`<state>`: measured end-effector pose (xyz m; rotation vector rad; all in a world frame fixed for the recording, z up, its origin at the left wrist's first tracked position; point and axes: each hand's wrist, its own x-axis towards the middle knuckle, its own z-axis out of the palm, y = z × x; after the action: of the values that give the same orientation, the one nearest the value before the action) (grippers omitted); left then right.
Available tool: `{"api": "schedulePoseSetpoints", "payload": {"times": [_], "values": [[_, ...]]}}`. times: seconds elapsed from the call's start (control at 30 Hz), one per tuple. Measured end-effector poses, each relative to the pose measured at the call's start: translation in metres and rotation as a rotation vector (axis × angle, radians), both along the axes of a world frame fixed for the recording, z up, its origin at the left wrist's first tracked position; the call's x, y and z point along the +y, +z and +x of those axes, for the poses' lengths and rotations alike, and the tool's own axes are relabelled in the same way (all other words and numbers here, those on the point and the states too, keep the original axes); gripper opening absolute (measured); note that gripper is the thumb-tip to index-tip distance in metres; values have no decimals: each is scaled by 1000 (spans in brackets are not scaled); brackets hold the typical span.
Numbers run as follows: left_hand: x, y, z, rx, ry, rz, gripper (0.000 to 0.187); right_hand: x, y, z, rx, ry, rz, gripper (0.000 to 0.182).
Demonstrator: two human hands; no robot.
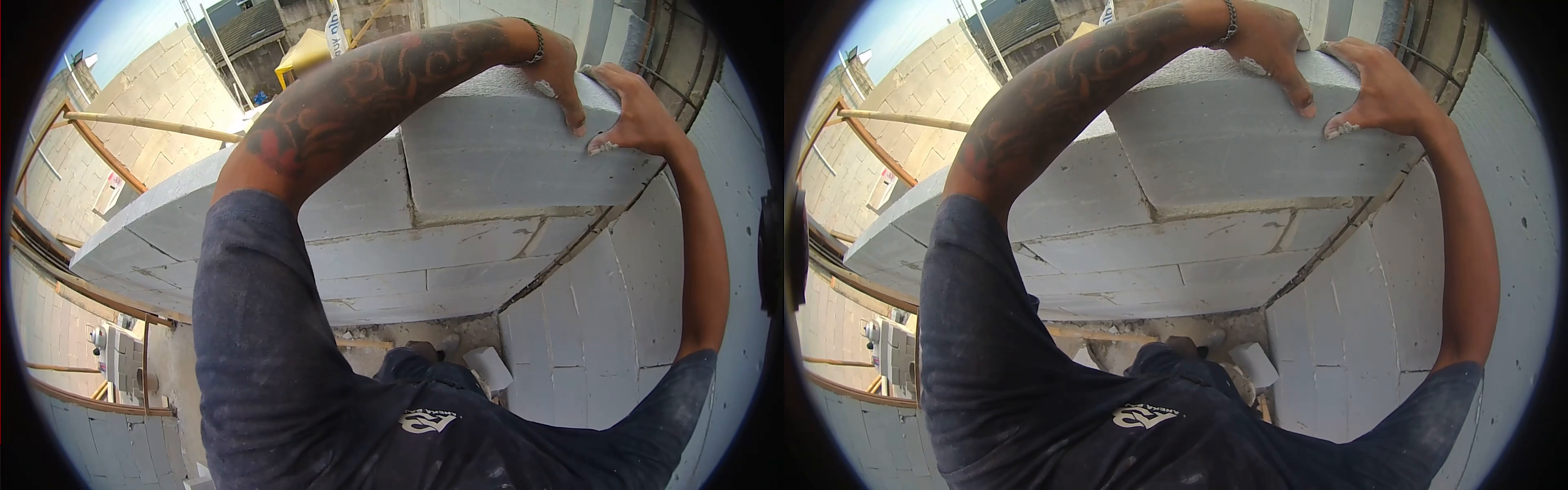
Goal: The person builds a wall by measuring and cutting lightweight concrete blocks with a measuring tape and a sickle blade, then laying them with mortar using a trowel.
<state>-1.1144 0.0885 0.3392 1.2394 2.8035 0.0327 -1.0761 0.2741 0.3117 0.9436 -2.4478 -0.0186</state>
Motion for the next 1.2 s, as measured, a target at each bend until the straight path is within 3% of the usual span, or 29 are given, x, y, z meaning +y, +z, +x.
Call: {"api": "schedulePoseSetpoints", "payload": {"times": [1.2], "values": [[-2, -36, 4, 90, 64, -126, 74, -7, -47, -22, -79, 16, -31, 92]]}}
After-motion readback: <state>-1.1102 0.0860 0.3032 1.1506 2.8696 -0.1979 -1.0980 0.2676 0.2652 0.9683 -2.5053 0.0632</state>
